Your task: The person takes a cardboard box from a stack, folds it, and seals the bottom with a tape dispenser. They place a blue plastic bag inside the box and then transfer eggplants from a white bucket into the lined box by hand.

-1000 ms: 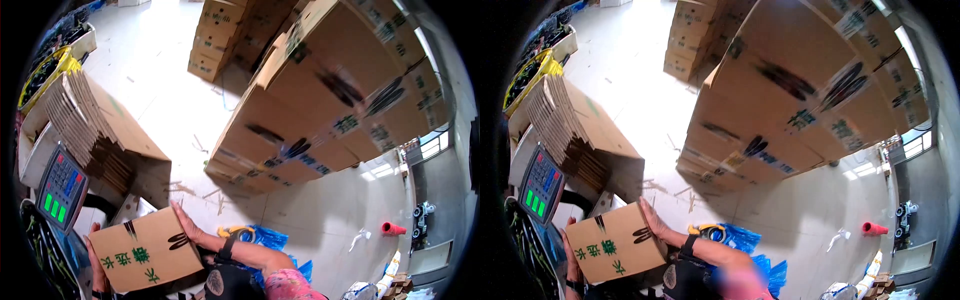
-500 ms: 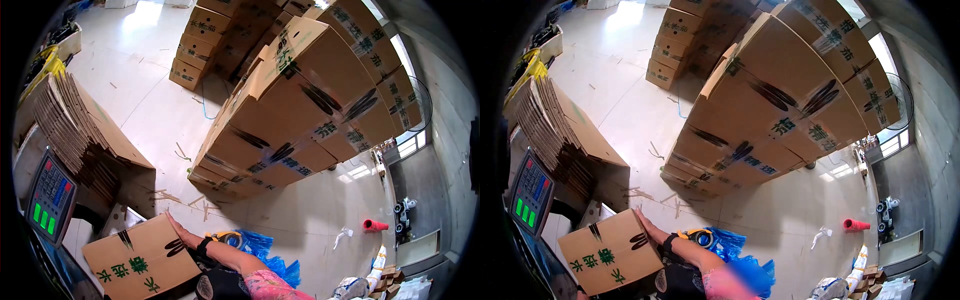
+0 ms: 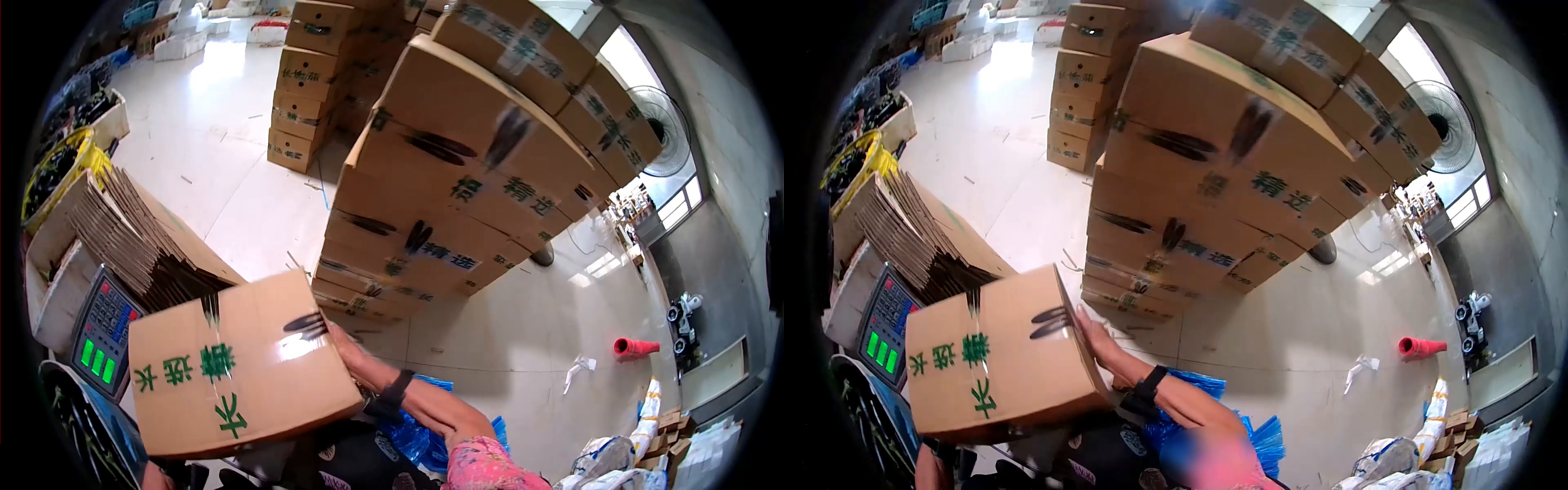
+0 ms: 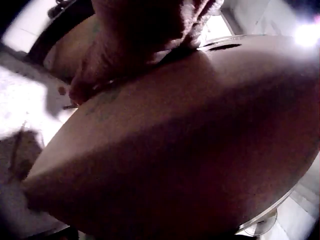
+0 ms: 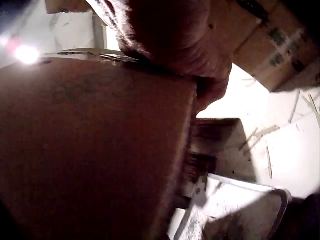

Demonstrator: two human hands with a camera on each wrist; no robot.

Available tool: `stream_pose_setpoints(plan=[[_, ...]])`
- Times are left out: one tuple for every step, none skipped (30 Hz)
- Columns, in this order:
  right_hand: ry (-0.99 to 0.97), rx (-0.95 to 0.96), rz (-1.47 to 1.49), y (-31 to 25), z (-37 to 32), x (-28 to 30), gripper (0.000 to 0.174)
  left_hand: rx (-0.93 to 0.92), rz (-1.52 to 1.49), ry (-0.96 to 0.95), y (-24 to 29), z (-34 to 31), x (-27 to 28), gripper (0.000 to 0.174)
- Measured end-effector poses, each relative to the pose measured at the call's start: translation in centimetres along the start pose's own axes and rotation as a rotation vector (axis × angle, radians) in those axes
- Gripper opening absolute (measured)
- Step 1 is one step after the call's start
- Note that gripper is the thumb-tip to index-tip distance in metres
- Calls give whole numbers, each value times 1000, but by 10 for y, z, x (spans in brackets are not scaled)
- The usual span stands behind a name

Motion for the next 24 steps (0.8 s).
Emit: stream_pose_setpoints(plan=[[62, 13, -3, -16, -7, 6, 80, 1, 4, -12, 3, 0, -7, 65], [121, 27, -3, -33, -14, 16, 81, -2, 13, -28, 9, 1, -16, 65], [121, 31, 76, -59, -35, 16, 79, -3, 21, -41, 14, 2, -24, 64], [121, 36, 156, -86, -56, 16, 77, -6, 24, -53, 18, 1, -33, 64], [121, 41, 235, -113, -77, 16, 76, -6, 26, -68, 23, 2, -39, 64], [145, 47, 235, -123, -94, 16, 74, -3, 35, -80, 26, 1, -46, 64], [170, 52, 234, -132, -110, 16, 73, 0, 39, -92, 29, 2, -54, 64], [194, 58, 233, -141, -126, 17, 72, 1, 44, -106, 31, 4, -64, 63], [222, 66, 226, -142, -136, 16, 72, 4, 48, -117, 29, 5, -75, 63], [251, 72, 220, -142, -146, 15, 71, 9, 49, -129, 29, 6, -83, 63], [251, 56, 218, -141, -154, 17, 70, 13, 50, -141, 29, 7, -88, 63], [251, 40, 216, -140, -161, 19, 69, 20, 49, -146, 29, 4, -90, 63], [222, -1, 219, -138, -170, 23, 69, 28, 49, -161, 26, 9, -99, 62], [183, 20, 306, -132, -170, 24, 67, 33, 50, -163, 24, 7, -103, 62], [142, 37, 395, -126, -171, 24, 65, 38, 48, -168, 22, 7, -105, 62], [100, 51, 482, -119, -171, 24, 63, 43, 50, -172, 20, 6, -107, 62], [97, 138, 445, -110, -172, 26, 62, 47, 52, -171, 20, 3, -108, 62], [119, 186, 424, -106, -170, 29, 61, 47, 53, -164, 20, -1, -108, 61], [142, 234, 402, -102, -167, 33, 59, 48, 53, -159, 19, -5, -106, 61], [195, 247, 403, -99, -163, 35, 59, 52, 56, -155, 19, -7, -106, 61], [220, 265, 391, -85, -152, 43, 58, 55, 56, -146, 19, -10, -104, 61], [246, 282, 378, -72, -142, 52, 57, 58, 57, -142, 21, -15, -102, 61], [232, 308, 342, -41, -114, 72, 56, 55, 56, -137, 20, -18, -105, 60], [225, 314, 318, -40, -112, 72, 55, 52, 52, -132, 20, -23, -105, 60]])
Point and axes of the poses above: each hand's wrist, its own z-axis towards the middle knuckle, its own x-axis out of the back of the hand, y = z × x, the point moved 1 cm from there along z, towards the middle knuckle, and after that the axes turned 15 degrees about -z, right-handed, at the moved point
